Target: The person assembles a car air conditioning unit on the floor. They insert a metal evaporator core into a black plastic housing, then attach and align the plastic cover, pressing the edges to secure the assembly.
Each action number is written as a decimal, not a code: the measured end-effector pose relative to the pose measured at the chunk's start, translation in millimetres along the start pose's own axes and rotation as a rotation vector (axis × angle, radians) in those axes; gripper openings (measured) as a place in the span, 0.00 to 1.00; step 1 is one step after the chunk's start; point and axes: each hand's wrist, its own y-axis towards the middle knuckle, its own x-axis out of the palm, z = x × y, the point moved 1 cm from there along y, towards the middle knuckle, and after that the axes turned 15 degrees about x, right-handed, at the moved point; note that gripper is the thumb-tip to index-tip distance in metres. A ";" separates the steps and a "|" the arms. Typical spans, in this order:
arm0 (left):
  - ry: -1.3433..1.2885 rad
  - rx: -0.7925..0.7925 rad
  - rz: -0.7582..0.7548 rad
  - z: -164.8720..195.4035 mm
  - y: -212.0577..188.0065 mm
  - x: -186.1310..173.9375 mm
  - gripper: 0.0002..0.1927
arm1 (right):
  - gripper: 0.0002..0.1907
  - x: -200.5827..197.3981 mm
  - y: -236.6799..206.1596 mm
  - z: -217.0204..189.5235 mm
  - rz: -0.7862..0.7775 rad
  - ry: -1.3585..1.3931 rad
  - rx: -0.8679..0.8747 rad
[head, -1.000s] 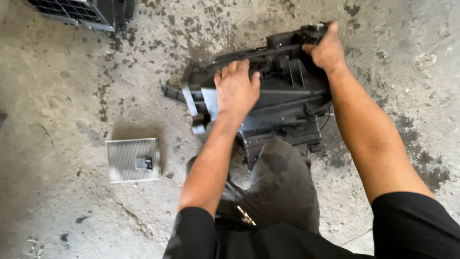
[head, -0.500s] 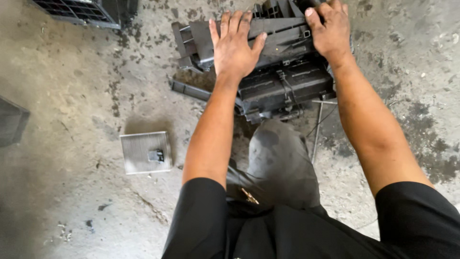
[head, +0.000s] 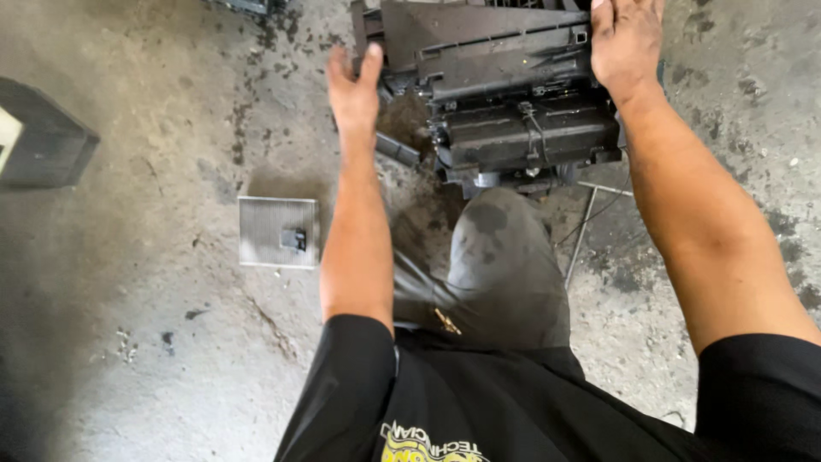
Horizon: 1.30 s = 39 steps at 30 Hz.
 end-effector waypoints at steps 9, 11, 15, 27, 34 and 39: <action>-0.063 0.014 -0.013 9.4 -26.2 -0.3 0.41 | 0.25 -51.3 -122.1 -48.4 -0.079 -0.152 0.248; -0.063 -0.009 0.013 20.9 -40.1 -3.0 0.41 | 0.20 -54.4 -122.6 -48.0 0.045 -0.160 0.162; -0.035 -0.029 -0.004 34.4 -87.6 -13.3 0.38 | 0.18 -68.5 -108.4 -24.2 0.073 -0.227 0.112; -0.278 -0.036 -0.171 35.4 -212.5 -8.5 0.35 | 0.22 -126.3 -64.3 8.0 0.012 -0.391 -0.185; -0.574 -0.217 -0.425 -9.5 -218.2 -20.1 0.33 | 0.24 -128.7 -68.6 14.7 -0.024 -0.311 -0.018; -0.401 -0.180 -0.302 -44.1 -198.5 -45.5 0.21 | 0.21 -129.6 -92.4 42.7 -0.037 -0.294 -0.022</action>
